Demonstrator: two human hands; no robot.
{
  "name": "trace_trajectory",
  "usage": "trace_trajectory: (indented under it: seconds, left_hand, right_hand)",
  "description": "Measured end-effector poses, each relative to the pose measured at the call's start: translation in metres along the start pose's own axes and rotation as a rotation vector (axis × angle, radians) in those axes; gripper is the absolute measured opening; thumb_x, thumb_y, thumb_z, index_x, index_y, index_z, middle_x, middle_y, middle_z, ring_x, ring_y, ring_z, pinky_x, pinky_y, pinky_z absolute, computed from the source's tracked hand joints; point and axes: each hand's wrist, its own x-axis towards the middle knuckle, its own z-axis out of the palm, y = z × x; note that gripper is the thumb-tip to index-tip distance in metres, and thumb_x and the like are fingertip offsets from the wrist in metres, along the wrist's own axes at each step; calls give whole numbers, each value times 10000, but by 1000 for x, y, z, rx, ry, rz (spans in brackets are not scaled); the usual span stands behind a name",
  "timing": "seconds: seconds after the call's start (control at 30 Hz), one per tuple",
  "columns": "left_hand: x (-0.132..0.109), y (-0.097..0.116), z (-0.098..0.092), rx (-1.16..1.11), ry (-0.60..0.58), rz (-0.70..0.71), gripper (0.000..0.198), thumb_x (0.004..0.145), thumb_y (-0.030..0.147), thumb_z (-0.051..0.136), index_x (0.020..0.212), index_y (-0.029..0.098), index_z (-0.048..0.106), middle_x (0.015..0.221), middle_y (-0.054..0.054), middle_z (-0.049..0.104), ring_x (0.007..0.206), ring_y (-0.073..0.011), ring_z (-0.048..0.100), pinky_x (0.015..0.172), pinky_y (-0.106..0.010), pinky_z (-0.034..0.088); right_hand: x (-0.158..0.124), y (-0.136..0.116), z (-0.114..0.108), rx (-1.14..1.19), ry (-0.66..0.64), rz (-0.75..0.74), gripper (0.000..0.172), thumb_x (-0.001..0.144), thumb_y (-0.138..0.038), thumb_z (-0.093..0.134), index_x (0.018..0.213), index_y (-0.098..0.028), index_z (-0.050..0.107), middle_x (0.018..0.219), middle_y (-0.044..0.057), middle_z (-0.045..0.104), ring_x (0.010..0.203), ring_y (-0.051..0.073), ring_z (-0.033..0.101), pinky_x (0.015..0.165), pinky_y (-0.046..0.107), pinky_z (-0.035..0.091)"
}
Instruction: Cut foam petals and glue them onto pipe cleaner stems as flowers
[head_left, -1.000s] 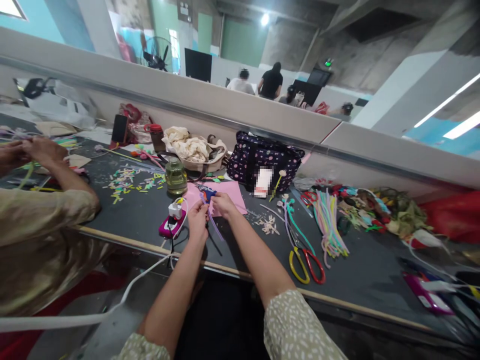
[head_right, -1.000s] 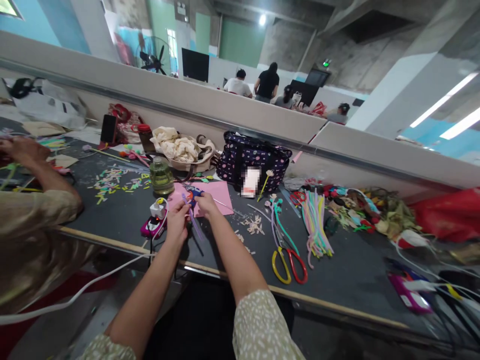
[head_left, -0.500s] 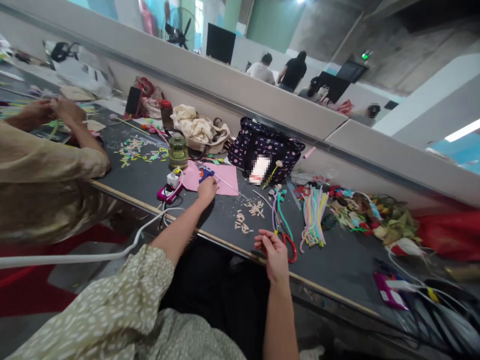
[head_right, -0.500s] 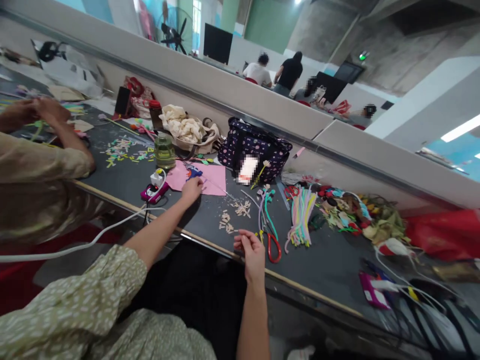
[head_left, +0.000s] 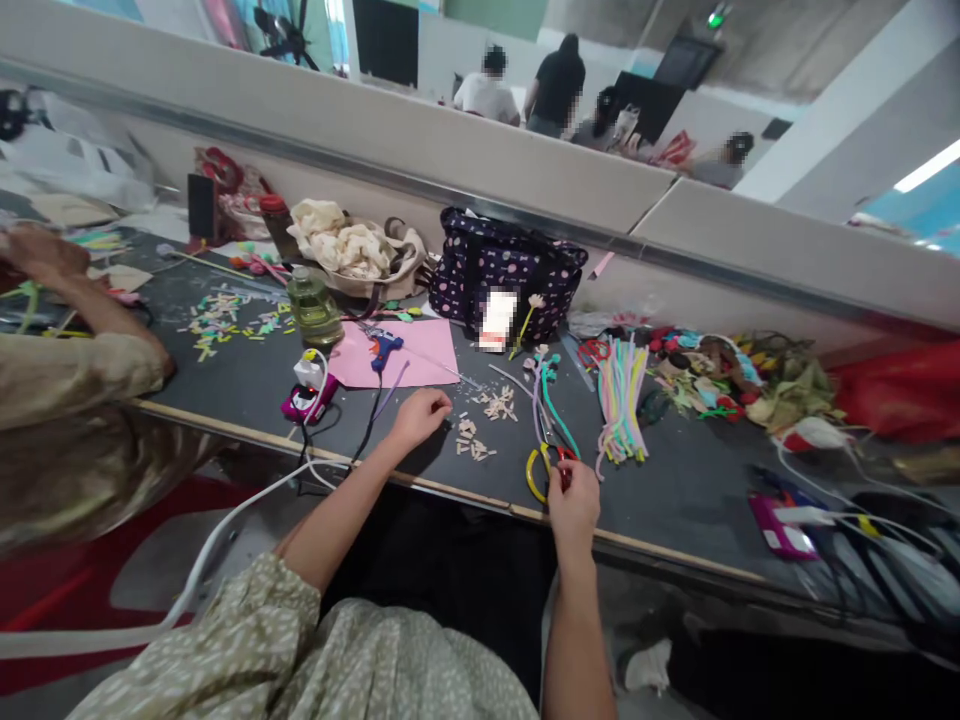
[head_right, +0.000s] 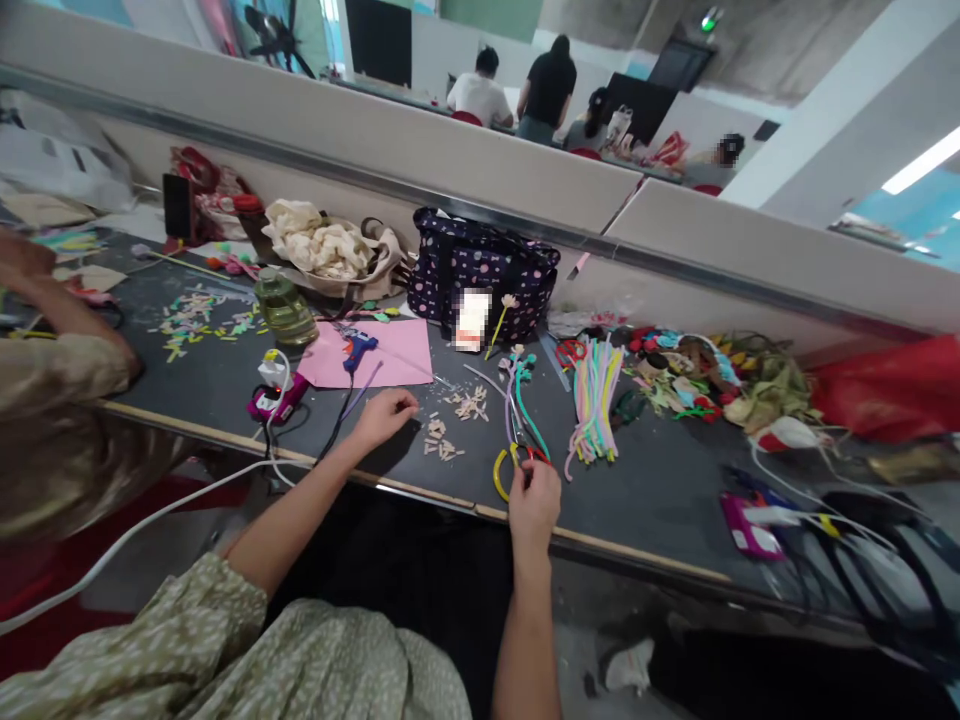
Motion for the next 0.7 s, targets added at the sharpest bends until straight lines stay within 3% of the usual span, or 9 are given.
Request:
trace_trajectory:
  seconds: [0.1,0.3,0.53,0.7]
  left_hand:
    - [1,-2,11,30,-56,55,117,763,181,541,796,197,651,809,-38,651,805,-186,554,736,-293,397]
    - [9,-1,28,69,-140,131,118,787,203,566,835,205,674,861,-62,622,884,-207,532,794,-321,399]
    - [14,0,37,159,-205,152,142,818,226,543,841,221,683,883,-66,595,910,-207,513,768,-312,396]
    - [10,2,34,51,-168,147,140,820,262,536,777,201,654,829,-46,587,841,-179,532,740,-286,402]
  right_hand:
    - [16,6,14,-152,-46,-89,256,830,-296,437,990,-153,575,1017,131,567,969,247,480,862,361,369]
    - [25,14,29,-305,-110,-43,323,841,-293,456,1112,-153,563,1053,125,553,948,243,472,828,341,363]
    - [27,8,30,-387,-122,-15,373,840,-337,503,1173,-172,535,1080,126,519,921,234,483,800,334,369]
    - [29,9,26,-455,-182,51,463,836,-416,529,1226,-169,498,1004,116,532,913,239,498,730,307,380]
